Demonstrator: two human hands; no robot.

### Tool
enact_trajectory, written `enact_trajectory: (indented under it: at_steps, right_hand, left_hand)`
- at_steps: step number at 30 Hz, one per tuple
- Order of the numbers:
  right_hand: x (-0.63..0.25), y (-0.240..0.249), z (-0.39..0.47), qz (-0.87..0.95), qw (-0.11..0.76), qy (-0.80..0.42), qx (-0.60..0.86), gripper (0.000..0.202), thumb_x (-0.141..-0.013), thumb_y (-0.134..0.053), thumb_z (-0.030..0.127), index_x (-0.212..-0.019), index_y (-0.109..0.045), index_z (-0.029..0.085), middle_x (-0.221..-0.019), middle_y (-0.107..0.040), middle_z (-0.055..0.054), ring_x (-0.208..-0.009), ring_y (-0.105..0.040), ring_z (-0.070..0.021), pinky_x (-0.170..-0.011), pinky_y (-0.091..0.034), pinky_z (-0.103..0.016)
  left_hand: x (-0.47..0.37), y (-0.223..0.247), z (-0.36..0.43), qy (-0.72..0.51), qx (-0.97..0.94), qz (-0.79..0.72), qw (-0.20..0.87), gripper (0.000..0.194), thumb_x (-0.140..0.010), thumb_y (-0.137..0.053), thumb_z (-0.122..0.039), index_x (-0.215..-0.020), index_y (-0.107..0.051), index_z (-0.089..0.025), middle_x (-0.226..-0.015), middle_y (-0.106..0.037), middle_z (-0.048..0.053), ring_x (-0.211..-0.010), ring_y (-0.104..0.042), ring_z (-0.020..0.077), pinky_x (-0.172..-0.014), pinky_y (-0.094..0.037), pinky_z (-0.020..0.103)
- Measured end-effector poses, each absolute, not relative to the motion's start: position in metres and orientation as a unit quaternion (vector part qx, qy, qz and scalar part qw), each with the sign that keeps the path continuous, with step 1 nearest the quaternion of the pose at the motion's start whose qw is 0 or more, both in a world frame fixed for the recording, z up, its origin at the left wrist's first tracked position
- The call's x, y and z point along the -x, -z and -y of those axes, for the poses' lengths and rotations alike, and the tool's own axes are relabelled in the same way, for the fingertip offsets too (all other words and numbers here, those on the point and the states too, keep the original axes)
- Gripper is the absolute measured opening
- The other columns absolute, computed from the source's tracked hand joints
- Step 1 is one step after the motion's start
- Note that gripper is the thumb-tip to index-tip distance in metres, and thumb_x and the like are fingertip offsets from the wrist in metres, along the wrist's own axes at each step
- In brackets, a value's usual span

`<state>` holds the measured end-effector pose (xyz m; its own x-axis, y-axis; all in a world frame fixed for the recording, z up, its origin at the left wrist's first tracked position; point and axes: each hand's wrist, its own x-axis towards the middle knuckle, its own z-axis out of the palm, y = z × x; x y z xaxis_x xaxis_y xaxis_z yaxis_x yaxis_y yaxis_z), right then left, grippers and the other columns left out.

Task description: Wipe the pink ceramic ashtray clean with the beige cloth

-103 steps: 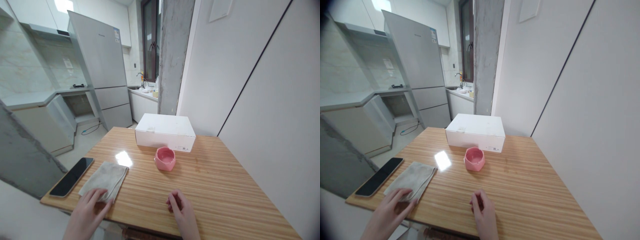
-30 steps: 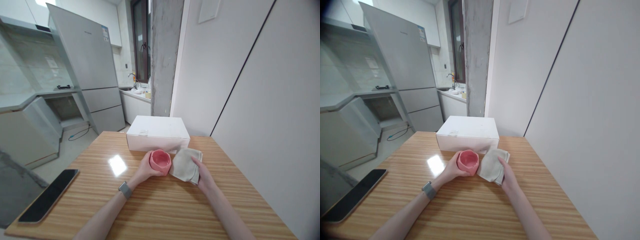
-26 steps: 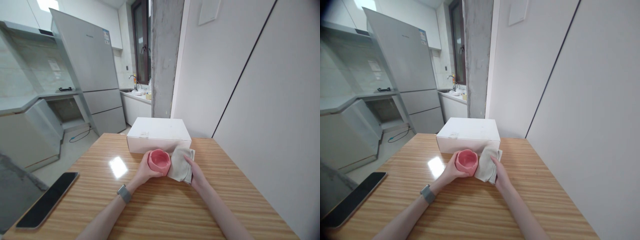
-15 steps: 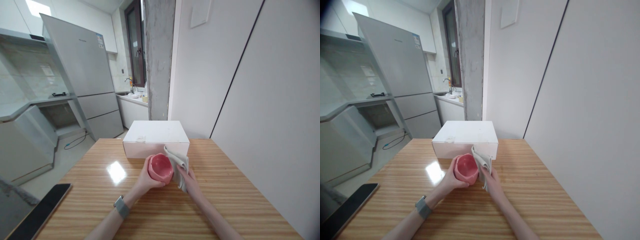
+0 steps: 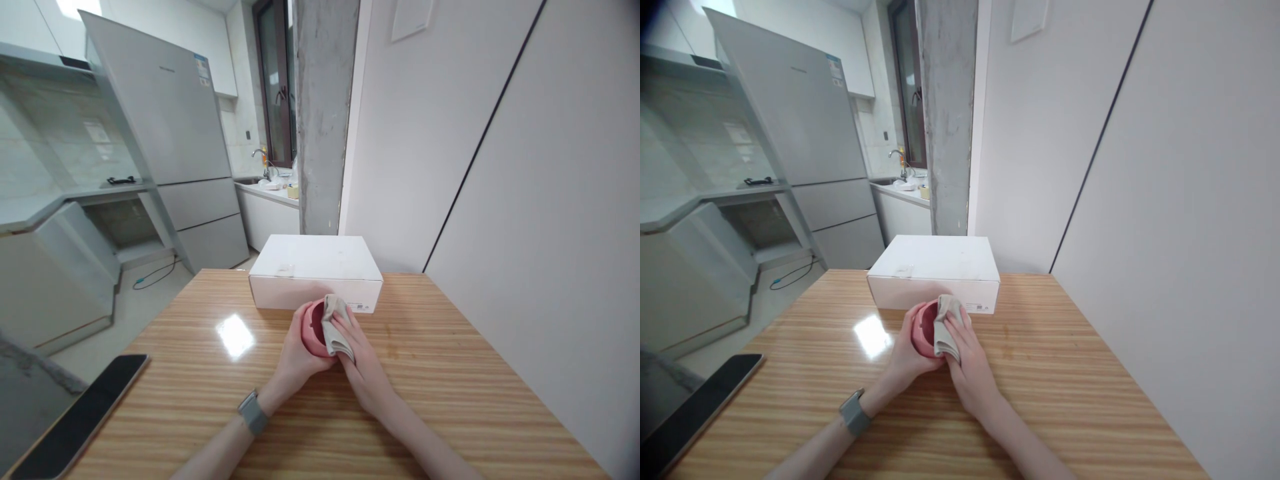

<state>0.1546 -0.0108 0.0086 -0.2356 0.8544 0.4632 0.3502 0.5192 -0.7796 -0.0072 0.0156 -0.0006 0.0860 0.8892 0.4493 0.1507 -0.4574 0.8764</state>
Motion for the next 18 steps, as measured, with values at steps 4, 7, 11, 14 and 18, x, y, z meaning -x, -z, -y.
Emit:
enact_trajectory:
  at_steps: [4,7,11,14,18]
  right_hand:
    - [-0.153,-0.008,0.009,0.752,0.457,-0.233,0.414,0.048,-0.091,-0.049,0.019,-0.139,-0.049,0.028,-0.149,-0.046,-0.001,-0.148,-0.018,-0.0247,-0.120,-0.013,-0.054]
    - [-0.152,-0.008,0.006,0.765,0.446,-0.201,0.419,0.049,-0.089,-0.051,0.015,-0.136,-0.052,0.028,-0.144,-0.052,-0.002,-0.146,-0.025,-0.0265,-0.120,-0.006,-0.057]
    - [-0.149,-0.007,0.006,0.762,0.442,-0.209,0.425,0.041,-0.090,-0.050,0.017,-0.128,-0.061,0.027,-0.135,-0.061,-0.004,-0.140,-0.036,-0.0273,-0.120,-0.008,-0.056]
    - [-0.146,-0.006,0.009,0.751,0.447,-0.228,0.429,0.035,-0.090,-0.050,0.020,-0.120,-0.067,0.027,-0.125,-0.068,-0.005,-0.126,-0.052,-0.0277,-0.119,-0.014,-0.052]
    - [-0.142,-0.012,0.013,0.745,0.444,-0.236,0.439,0.028,-0.090,-0.050,0.023,-0.103,-0.074,0.027,-0.106,-0.074,-0.007,-0.104,-0.062,-0.0283,-0.111,-0.027,-0.048]
  left_hand:
    - [0.005,-0.001,-0.015,-0.559,-0.663,-0.394,0.303,0.095,-0.053,-0.076,-0.006,-0.136,-0.035,-0.026,-0.139,-0.047,0.008,-0.129,-0.047,0.0288,-0.112,-0.034,0.047]
    - [0.005,-0.003,-0.014,-0.566,-0.660,-0.391,0.301,0.096,-0.052,-0.075,-0.003,-0.136,-0.037,-0.027,-0.139,-0.049,0.007,-0.128,-0.047,0.0280,-0.113,-0.034,0.045]
    - [0.004,-0.004,-0.011,-0.562,-0.666,-0.398,0.287,0.092,-0.055,-0.075,-0.004,-0.136,-0.038,-0.027,-0.137,-0.049,0.007,-0.127,-0.048,0.0281,-0.111,-0.035,0.047]
    - [0.004,-0.002,-0.010,-0.560,-0.688,-0.389,0.249,0.088,-0.057,-0.076,-0.007,-0.135,-0.039,-0.027,-0.136,-0.048,0.009,-0.127,-0.046,0.0290,-0.111,-0.034,0.049]
    - [0.003,0.005,-0.013,-0.552,-0.698,-0.395,0.228,0.089,-0.059,-0.078,-0.009,-0.137,-0.037,-0.025,-0.138,-0.044,0.012,-0.128,-0.043,0.0293,-0.111,-0.034,0.048]
